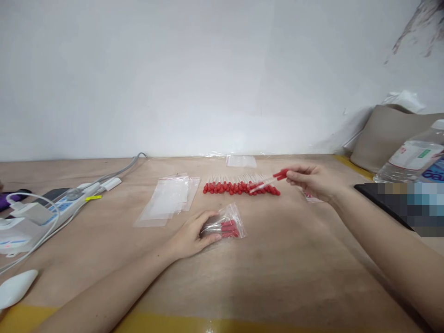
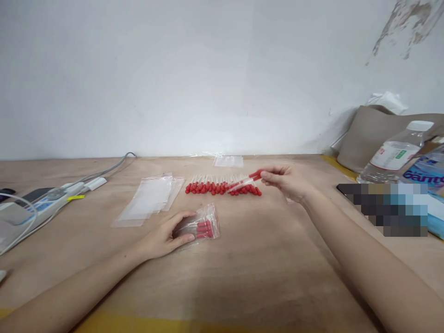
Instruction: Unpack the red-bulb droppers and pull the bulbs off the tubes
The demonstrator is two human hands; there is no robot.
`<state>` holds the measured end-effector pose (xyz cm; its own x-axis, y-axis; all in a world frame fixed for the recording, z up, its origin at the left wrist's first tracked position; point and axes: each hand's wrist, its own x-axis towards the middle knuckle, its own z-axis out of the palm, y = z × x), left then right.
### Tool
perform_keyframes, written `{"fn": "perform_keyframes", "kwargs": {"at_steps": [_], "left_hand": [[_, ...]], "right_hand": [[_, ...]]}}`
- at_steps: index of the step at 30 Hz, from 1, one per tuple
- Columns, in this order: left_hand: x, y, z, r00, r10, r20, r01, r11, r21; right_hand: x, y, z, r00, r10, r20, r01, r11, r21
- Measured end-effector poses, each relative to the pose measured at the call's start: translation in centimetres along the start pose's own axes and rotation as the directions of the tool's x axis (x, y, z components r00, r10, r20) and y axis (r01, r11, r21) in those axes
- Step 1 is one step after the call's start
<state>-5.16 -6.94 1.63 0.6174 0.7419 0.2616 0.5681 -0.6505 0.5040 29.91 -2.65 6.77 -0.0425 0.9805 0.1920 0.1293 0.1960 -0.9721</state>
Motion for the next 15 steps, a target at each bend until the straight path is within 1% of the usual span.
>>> {"fn": "perform_keyframes", "kwargs": {"at_steps": [2,4,6,8,9,10,12,13,15], "left_hand": [[0.0,-0.1,0.1,1.000,0.006,0.007,-0.006,1.000,-0.007],[0.1,0.0,0.2,1.000,0.008,0.016,-0.008,1.000,-0.010],[0.0,0.0,0.2,1.000,0.018,0.015,-0.018,1.000,-0.011],[0.0,0.1,0.1,0.999,0.032,0.010,-0.032,0.999,-0.009],[0.0,0.2,0.1,0.999,0.037,0.008,-0.037,0.999,-0.007],[0.0,0.3,0.0,0.999,0.039,0.006,-0.039,0.999,-0.005],[0.0,0.4,-0.1,0.999,0.040,0.009,-0.040,0.999,-0.002],[0.0,0.5,-0.1,0.999,0.041,0.010,-0.041,0.999,-0.003],[0.0,0.6,-0.1,0.999,0.046,0.005,-0.046,0.999,-0.005]], "right_hand": [[0.8,-0.5,0.7,0.987,-0.106,-0.124,0.105,0.994,-0.020],[1.8,-0.5,2.6,0.950,-0.241,-0.198,0.225,0.969,-0.103],[3.1,0.1,5.3,0.897,-0.394,-0.201,0.351,0.910,-0.220],[4.4,1.1,7.8,0.833,-0.538,-0.128,0.450,0.794,-0.409],[4.9,1.7,8.9,0.809,-0.582,-0.081,0.474,0.727,-0.497],[5.4,2.2,9.9,0.801,-0.598,-0.021,0.480,0.663,-0.574],[5.9,2.9,11.2,0.820,-0.562,0.110,0.464,0.541,-0.701],[5.9,3.1,11.6,0.834,-0.528,0.161,0.456,0.495,-0.740],[5.8,3.3,12.0,0.852,-0.469,0.232,0.454,0.440,-0.775]]}}
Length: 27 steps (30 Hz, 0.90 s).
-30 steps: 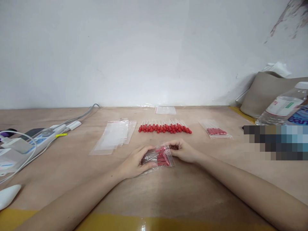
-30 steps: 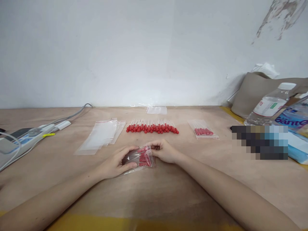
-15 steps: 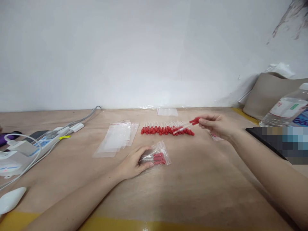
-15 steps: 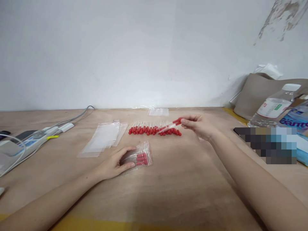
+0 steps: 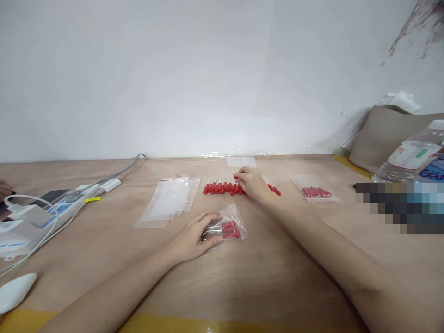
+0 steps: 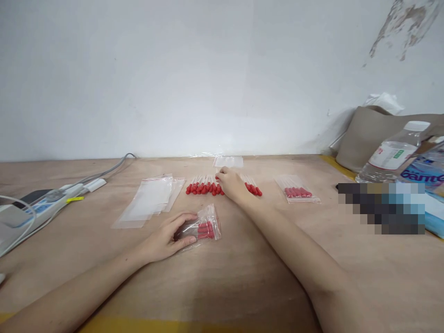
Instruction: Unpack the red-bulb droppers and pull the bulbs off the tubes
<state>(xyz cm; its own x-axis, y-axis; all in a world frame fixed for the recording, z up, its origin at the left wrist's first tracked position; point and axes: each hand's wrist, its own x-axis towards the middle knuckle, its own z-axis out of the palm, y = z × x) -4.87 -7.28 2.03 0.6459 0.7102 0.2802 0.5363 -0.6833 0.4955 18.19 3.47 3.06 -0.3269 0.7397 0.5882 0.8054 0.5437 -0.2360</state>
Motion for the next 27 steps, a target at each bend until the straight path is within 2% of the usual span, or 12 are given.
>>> {"fn": "perform_keyframes", "kwargs": {"at_steps": [3,6,9,12,15,19,24,27], "left_hand": [[0.0,0.0,0.0,1.000,0.001,-0.002,-0.001,1.000,-0.003],[0.0,0.1,0.0,1.000,-0.006,0.004,0.006,1.000,-0.003],[0.0,0.1,0.0,1.000,-0.021,0.009,0.021,1.000,-0.001],[0.0,0.1,0.0,0.999,-0.035,0.008,0.035,0.999,0.000],[0.1,0.0,0.1,0.999,-0.032,0.006,0.032,0.999,-0.001],[0.2,-0.1,0.2,1.000,-0.004,0.002,0.004,1.000,0.005],[0.3,-0.2,0.4,1.000,0.017,-0.015,-0.017,1.000,-0.009],[0.4,-0.3,0.5,1.000,0.012,-0.024,-0.012,1.000,-0.017]], "right_hand": [[-0.5,-0.3,-0.6,0.998,-0.020,0.058,0.022,1.000,-0.019],[-1.7,-0.6,-1.9,1.000,0.006,0.023,-0.006,1.000,0.003],[-3.7,-0.9,-3.2,0.997,0.072,-0.038,-0.065,0.985,0.157],[-6.2,-1.4,-3.8,0.993,0.114,-0.013,-0.104,0.943,0.317],[-8.0,-2.2,-3.6,0.994,0.033,0.108,-0.074,0.912,0.405],[-8.6,-3.3,-2.9,0.947,-0.109,0.303,-0.075,0.840,0.537],[-8.0,-4.5,-2.9,0.905,-0.259,0.336,-0.068,0.693,0.718],[-7.6,-5.0,-3.1,0.879,-0.290,0.378,-0.076,0.698,0.712]]}}
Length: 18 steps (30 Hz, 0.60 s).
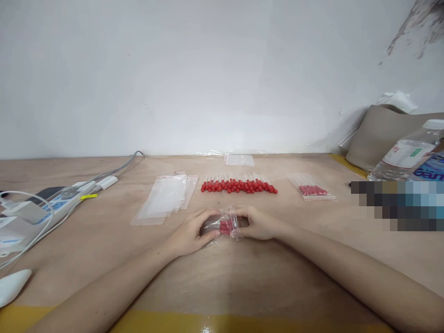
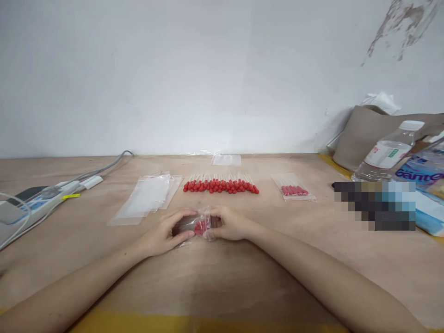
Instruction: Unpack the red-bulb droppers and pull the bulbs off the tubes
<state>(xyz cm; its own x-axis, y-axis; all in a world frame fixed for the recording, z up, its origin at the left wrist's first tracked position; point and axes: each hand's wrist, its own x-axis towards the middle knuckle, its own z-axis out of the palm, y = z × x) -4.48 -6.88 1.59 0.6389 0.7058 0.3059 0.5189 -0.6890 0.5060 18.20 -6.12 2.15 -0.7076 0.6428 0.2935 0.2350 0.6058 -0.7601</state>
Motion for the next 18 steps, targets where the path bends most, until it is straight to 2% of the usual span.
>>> {"fn": "perform_keyframes", "kwargs": {"at_steps": [7,11,14,18], "left_hand": [[0.1,0.7,0.2,0.998,0.039,0.040,-0.040,0.999,0.017],[0.1,0.8,0.3,0.999,0.026,0.039,-0.027,0.999,0.028],[0.0,0.7,0.3,0.999,0.014,0.028,-0.015,0.999,0.033],[0.0,0.7,0.3,0.999,-0.003,0.034,0.002,1.000,0.030]], "right_hand": [[0.2,-0.4,0.2,0.990,0.135,0.045,-0.128,0.982,-0.141],[0.0,-0.2,0.5,0.973,0.223,-0.059,-0.228,0.968,-0.103],[-0.1,0.2,0.6,0.971,0.207,-0.120,-0.209,0.978,0.000],[-0.1,0.7,0.6,0.986,0.149,-0.067,-0.150,0.989,-0.001]]}}
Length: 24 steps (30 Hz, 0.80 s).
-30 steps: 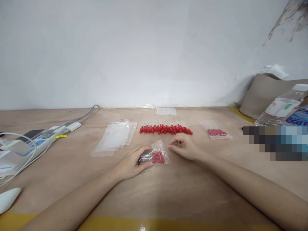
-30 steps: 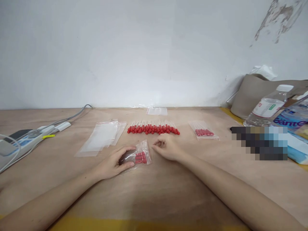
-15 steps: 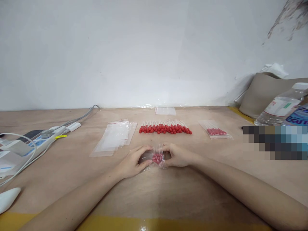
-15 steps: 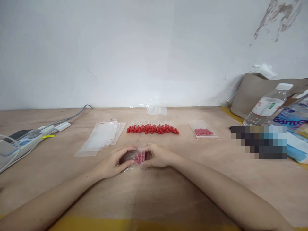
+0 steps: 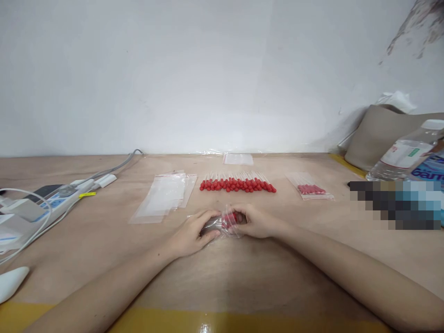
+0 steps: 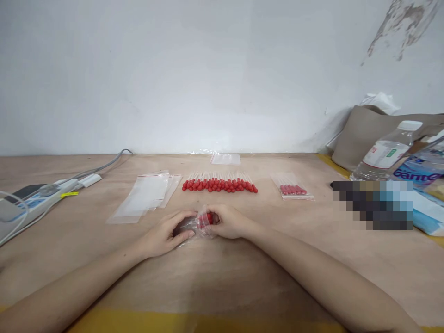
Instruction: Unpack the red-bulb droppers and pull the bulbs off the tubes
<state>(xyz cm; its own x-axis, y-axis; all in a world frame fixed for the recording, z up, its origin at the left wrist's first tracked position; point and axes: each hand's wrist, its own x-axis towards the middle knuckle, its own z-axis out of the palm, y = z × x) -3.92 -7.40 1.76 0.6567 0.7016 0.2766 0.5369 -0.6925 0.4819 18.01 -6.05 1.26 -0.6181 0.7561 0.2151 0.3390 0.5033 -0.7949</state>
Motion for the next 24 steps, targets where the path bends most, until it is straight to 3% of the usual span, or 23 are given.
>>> {"fn": "perform_keyframes", "kwargs": {"at_steps": [4,8,13,18,20,24], "left_hand": [[0.0,0.1,-0.1,1.000,-0.016,0.012,0.017,1.000,-0.007],[0.0,0.1,-0.1,0.999,-0.035,0.015,0.035,0.999,-0.001],[-0.1,0.0,-0.1,0.998,-0.057,0.013,0.057,0.998,0.005],[-0.2,0.1,-0.2,0.998,-0.067,0.014,0.067,0.998,0.009],[-0.2,0.1,-0.2,0.998,-0.065,0.008,0.065,0.998,0.009],[-0.2,0.0,-0.2,0.997,-0.070,0.011,0.070,0.997,0.017]], "right_hand": [[0.1,0.4,-0.2,1.000,0.013,-0.008,-0.012,0.996,0.093],[0.0,0.8,-1.0,0.993,0.114,-0.037,-0.100,0.960,0.260],[-0.3,1.6,-2.2,0.951,0.300,-0.074,-0.223,0.832,0.508],[-1.0,2.0,-4.3,0.912,0.387,-0.135,-0.209,0.721,0.660],[-1.5,1.8,-6.1,0.898,0.403,-0.180,-0.195,0.729,0.656],[-1.3,1.0,-9.9,0.826,0.294,-0.482,-0.021,0.869,0.495]]}}
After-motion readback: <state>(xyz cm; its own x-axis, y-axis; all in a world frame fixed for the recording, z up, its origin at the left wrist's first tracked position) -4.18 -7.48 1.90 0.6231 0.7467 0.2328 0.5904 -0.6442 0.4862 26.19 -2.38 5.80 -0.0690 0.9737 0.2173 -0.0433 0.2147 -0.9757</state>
